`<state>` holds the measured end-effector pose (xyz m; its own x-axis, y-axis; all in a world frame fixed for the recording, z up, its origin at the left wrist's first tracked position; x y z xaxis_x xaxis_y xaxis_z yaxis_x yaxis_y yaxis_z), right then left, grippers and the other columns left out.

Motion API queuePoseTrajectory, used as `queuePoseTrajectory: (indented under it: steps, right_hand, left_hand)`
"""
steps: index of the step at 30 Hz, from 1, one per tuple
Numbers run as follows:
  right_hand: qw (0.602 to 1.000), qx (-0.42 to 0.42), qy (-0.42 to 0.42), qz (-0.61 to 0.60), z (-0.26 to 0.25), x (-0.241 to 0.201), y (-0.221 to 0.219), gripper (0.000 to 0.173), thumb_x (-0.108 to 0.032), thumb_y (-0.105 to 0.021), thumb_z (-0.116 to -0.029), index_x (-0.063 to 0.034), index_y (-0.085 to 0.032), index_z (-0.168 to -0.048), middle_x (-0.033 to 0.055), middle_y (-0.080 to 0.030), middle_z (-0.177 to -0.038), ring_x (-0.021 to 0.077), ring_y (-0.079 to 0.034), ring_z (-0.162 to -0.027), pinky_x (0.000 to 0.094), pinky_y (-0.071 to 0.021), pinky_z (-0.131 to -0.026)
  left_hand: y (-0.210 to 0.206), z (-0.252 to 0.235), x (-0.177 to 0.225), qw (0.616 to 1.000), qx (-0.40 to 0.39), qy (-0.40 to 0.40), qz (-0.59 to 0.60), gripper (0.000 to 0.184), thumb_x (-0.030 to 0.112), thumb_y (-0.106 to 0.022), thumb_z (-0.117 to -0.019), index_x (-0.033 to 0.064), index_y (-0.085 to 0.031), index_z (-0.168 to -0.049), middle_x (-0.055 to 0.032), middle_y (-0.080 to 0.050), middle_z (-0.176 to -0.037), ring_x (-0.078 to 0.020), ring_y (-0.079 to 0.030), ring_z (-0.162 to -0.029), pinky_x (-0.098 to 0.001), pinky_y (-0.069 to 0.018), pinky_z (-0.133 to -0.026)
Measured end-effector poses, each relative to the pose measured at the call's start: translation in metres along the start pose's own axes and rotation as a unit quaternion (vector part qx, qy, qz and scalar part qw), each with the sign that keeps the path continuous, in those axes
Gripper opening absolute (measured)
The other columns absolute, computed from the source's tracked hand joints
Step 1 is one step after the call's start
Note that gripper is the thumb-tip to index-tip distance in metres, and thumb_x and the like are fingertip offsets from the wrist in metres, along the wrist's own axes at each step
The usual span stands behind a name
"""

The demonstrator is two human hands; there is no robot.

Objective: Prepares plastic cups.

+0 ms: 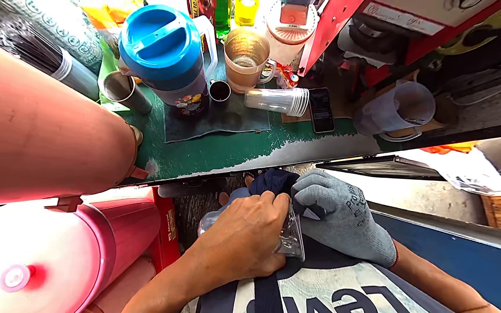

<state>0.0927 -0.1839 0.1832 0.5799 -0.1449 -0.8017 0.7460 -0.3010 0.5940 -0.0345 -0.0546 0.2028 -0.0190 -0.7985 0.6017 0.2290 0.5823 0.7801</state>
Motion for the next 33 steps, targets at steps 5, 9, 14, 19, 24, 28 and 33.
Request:
queuePoseTrajectory:
  steps: [5,9,14,19,24,28,33]
  right_hand:
    - [0.990,0.022,0.132,0.055,-0.001,-0.005,0.010,0.010,-0.021,-0.070,-0.0878,-0.0129,-0.068,-0.081,0.0029,-0.072,-0.089,0.0134,-0.067,-0.099,0.0261,-0.0521,-0.087]
    - [0.987,-0.094,0.126,0.039,-0.008,0.008,0.024,0.012,-0.017,-0.068,-0.0873,-0.0082,-0.073,-0.081,0.0062,-0.075,-0.088,0.0178,-0.070,-0.096,0.0345,-0.0535,-0.086]
    - [0.988,-0.150,0.009,0.027,-0.009,0.018,0.064,0.009,-0.016,-0.073,-0.0796,-0.0079,-0.071,-0.078,0.0027,-0.068,-0.080,0.0118,-0.063,-0.081,0.0315,-0.0510,-0.072]
    - [0.980,-0.175,-0.052,-0.086,-0.005,0.059,0.119,0.016,-0.015,-0.074,-0.0816,-0.0185,-0.071,-0.097,-0.0065,-0.072,-0.090,0.0054,-0.067,-0.076,0.0232,-0.0588,-0.066]
    - [0.973,0.062,-0.171,-0.144,-0.039,0.064,0.123,0.025,0.001,-0.065,-0.0805,-0.0097,-0.062,-0.103,0.0026,-0.075,-0.095,0.0142,-0.068,-0.065,0.0298,-0.0586,-0.055]
    - [0.971,0.099,-0.208,-0.063,-0.073,0.106,0.088,0.039,-0.002,-0.064,-0.0897,-0.0099,-0.063,-0.128,0.0047,-0.075,-0.099,0.0175,-0.071,-0.078,0.0412,-0.0605,-0.068]
    - [0.980,0.009,-0.180,0.083,-0.112,0.134,0.031,0.030,-0.013,-0.061,-0.0956,-0.0081,-0.068,-0.124,0.0132,-0.072,-0.105,0.0279,-0.070,-0.096,0.0529,-0.0544,-0.089]
  left_hand:
    - [-0.005,0.000,-0.007,0.999,-0.018,-0.009,0.031,0.070,0.049,-0.080,-0.0695,0.0061,-0.059,-0.122,-0.0089,-0.063,-0.092,-0.0263,-0.066,-0.078,-0.0431,-0.0531,-0.062]
    - [-0.014,-0.009,-0.019,0.995,-0.054,-0.020,0.077,0.072,0.055,-0.077,-0.0697,0.0110,-0.060,-0.125,-0.0064,-0.069,-0.090,-0.0247,-0.068,-0.077,-0.0478,-0.0531,-0.061]
    - [-0.013,0.005,-0.037,0.990,-0.088,0.003,0.108,0.069,0.058,-0.077,-0.0717,0.0138,-0.059,-0.121,-0.0037,-0.067,-0.081,-0.0226,-0.067,-0.072,-0.0483,-0.0534,-0.060]
    - [-0.018,0.020,-0.066,0.973,-0.015,-0.037,0.227,0.075,0.052,-0.081,-0.0754,0.0062,-0.057,-0.129,-0.0028,-0.071,-0.095,-0.0119,-0.068,-0.085,-0.0358,-0.0582,-0.074]
    - [-0.030,0.004,-0.138,0.936,0.231,0.062,0.258,0.084,0.034,-0.092,-0.0669,0.0017,-0.059,-0.136,-0.0088,-0.069,-0.124,-0.0185,-0.063,-0.118,-0.0422,-0.0524,-0.104]
    - [-0.069,-0.032,-0.192,0.820,0.481,0.116,0.286,0.093,0.017,-0.095,-0.0623,-0.0135,-0.046,-0.135,-0.0225,-0.064,-0.127,-0.0254,-0.064,-0.120,-0.0390,-0.0534,-0.105]
    - [-0.117,-0.067,-0.223,0.770,0.548,0.182,0.272,0.093,0.017,-0.091,-0.0641,-0.0129,-0.043,-0.138,-0.0256,-0.062,-0.131,-0.0284,-0.061,-0.124,-0.0402,-0.0514,-0.106]
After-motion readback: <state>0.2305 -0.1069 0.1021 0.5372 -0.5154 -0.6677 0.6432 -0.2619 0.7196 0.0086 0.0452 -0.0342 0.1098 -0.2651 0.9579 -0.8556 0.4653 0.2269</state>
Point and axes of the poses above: each hand's wrist, its own z-axis away from the middle knuckle, its own y-axis out of the back of the hand, x = y × z, the point moved 3 cm from there along -z, towards the middle knuckle
